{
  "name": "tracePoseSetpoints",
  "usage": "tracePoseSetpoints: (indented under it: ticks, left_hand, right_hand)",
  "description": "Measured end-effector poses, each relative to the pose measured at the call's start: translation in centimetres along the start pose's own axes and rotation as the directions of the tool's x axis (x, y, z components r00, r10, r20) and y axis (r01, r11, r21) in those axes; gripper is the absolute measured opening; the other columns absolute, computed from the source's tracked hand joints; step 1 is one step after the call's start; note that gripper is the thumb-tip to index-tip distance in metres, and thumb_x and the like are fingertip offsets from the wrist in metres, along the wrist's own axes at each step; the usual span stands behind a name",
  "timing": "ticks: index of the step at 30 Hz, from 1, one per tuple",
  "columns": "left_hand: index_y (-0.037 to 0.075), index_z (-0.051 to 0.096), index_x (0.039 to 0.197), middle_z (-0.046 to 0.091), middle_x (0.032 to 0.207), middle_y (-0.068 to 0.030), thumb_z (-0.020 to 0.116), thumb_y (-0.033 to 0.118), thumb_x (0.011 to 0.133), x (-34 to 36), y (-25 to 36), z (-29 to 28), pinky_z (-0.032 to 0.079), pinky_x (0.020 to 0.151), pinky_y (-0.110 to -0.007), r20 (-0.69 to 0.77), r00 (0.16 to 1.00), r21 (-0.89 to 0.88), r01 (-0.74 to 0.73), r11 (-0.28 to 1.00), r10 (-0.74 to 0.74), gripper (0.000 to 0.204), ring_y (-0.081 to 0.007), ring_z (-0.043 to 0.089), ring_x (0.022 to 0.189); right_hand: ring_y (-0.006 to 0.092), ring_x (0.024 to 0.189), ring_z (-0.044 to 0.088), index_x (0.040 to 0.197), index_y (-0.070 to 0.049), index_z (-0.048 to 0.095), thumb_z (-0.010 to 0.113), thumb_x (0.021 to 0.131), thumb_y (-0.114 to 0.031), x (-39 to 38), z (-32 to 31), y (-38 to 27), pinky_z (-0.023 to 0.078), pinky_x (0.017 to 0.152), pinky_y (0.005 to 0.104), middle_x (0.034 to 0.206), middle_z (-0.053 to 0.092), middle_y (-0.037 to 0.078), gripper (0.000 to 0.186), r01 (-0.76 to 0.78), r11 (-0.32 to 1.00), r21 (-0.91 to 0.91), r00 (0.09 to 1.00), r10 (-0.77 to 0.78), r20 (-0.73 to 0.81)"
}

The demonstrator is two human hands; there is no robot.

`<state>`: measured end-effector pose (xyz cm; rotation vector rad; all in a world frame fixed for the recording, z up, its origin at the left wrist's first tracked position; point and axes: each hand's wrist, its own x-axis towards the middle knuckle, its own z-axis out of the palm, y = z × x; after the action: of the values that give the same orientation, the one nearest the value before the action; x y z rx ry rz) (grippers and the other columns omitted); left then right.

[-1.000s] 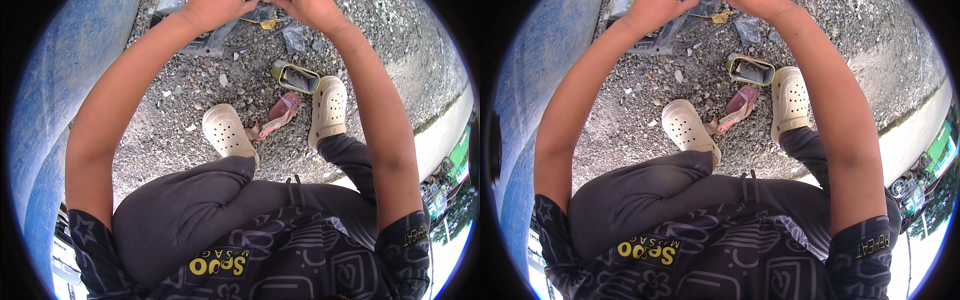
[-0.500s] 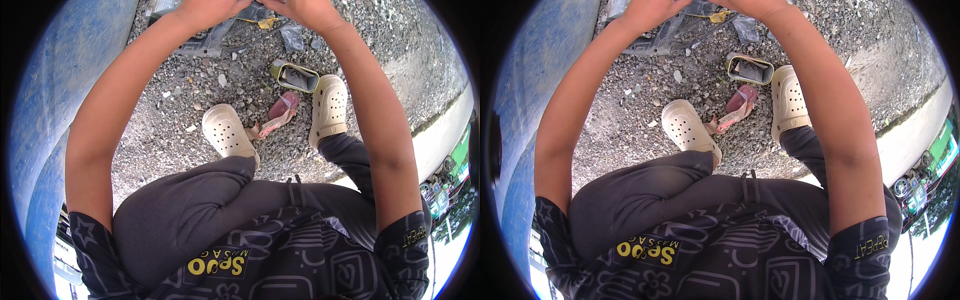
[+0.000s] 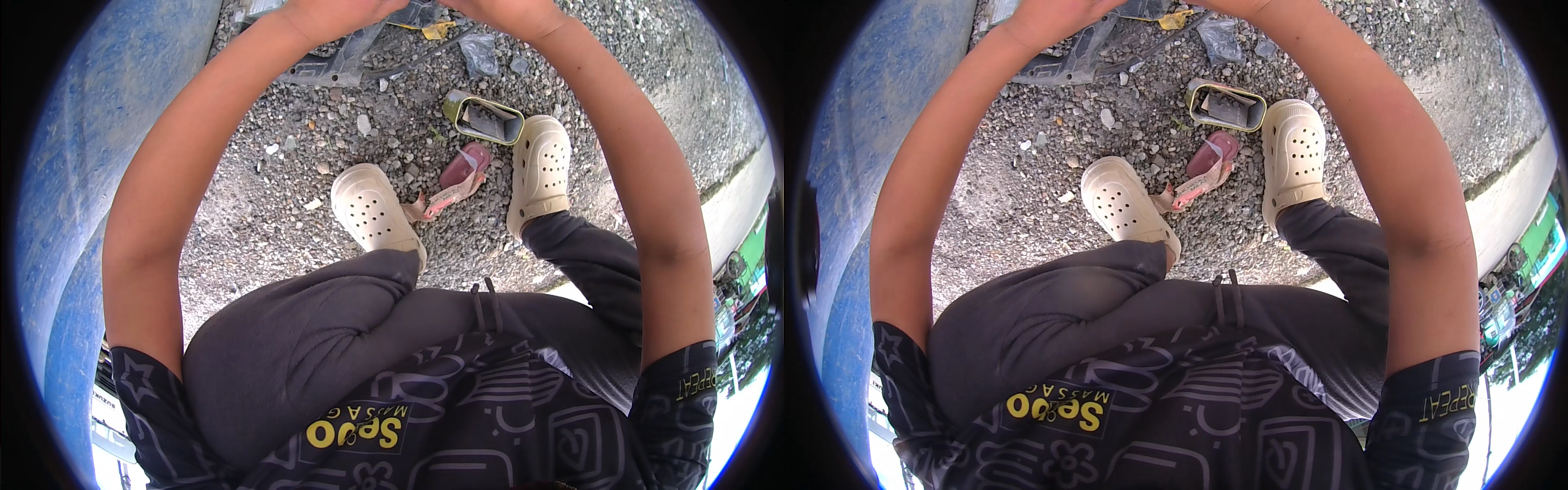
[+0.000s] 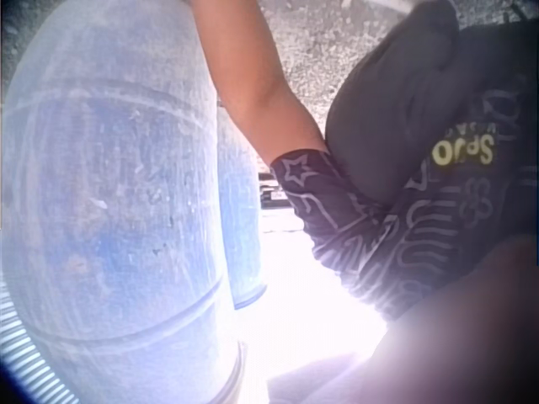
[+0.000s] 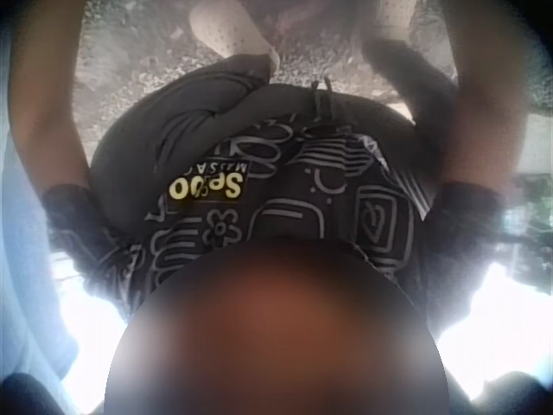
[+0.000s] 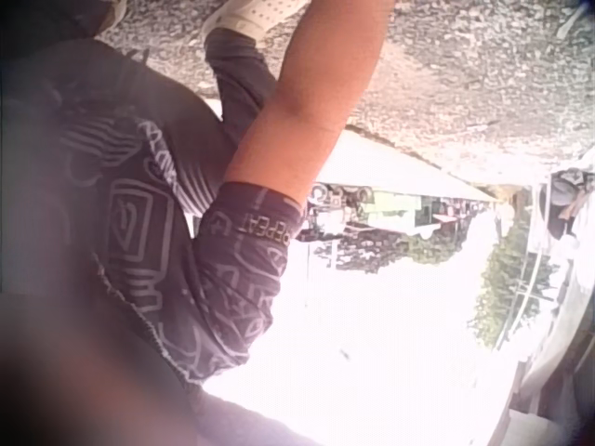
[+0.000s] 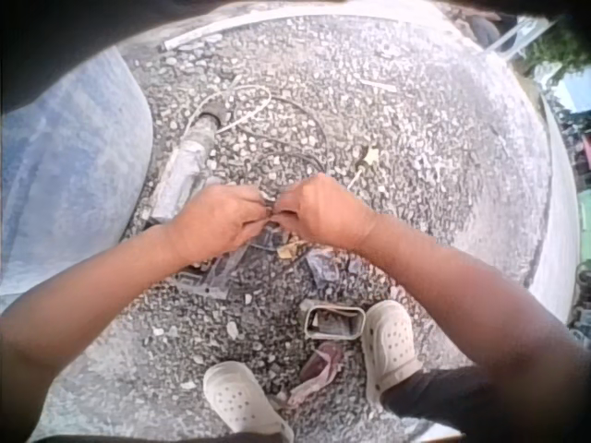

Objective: The person sits on a gravel surface and works on a disassembled power tool. They open a small container, remove a small component, and use a screwdriver to adjust parts of the tool's casing.

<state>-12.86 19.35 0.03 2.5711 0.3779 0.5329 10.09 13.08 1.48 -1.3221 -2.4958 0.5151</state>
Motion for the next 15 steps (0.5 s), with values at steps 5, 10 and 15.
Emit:
tracePoseSetpoints:
  ticks: [5,10,15]
  left_hand:
    - [0.006,0.067,0.077,0.064,0.082,-0.0129,0.07,0.015,0.088,0.0,0.1,0.6,0.056,0.07,-0.048,-0.002,1.0,0.039,0.006,0.999,-0.006,0.015,-0.0358,0.068,0.077]
    - [0.006,0.066,0.078,0.064,0.084,-0.0129,0.068,0.016,0.089,-0.1,0.4,0.5,0.056,0.07,-0.047,0.031,0.999,0.068,0.03,0.997,-0.033,0.015,-0.0357,0.068,0.078]
    - [0.006,0.066,0.08,0.063,0.087,-0.0139,0.067,0.014,0.09,-0.1,0.5,0.3,0.056,0.071,-0.048,0.032,0.999,0.058,0.022,0.998,-0.024,0.012,-0.037,0.067,0.079]
  right_hand:
    - [0.0381,0.078,0.071,0.088,-0.004,0.076,0.078,0.083,-0.016,0.6,-0.7,0.6,0.058,0.073,0.0455,0.084,0.073,0.018,0.014,-0.038,0.992,0.122,0.999,0.035,0.026]
    - [0.0383,0.08,0.071,0.088,-0.003,0.076,0.077,0.083,-0.014,0.9,-1.3,0.8,0.058,0.074,0.0464,0.085,0.073,0.018,0.013,-0.003,0.995,0.105,0.997,-0.005,0.078]
    - [0.0381,0.081,0.071,0.087,-0.003,0.076,0.077,0.084,-0.015,0.1,-1.3,0.4,0.058,0.074,0.0466,0.087,0.072,0.017,0.013,-0.019,0.994,0.108,0.998,0.012,0.059]
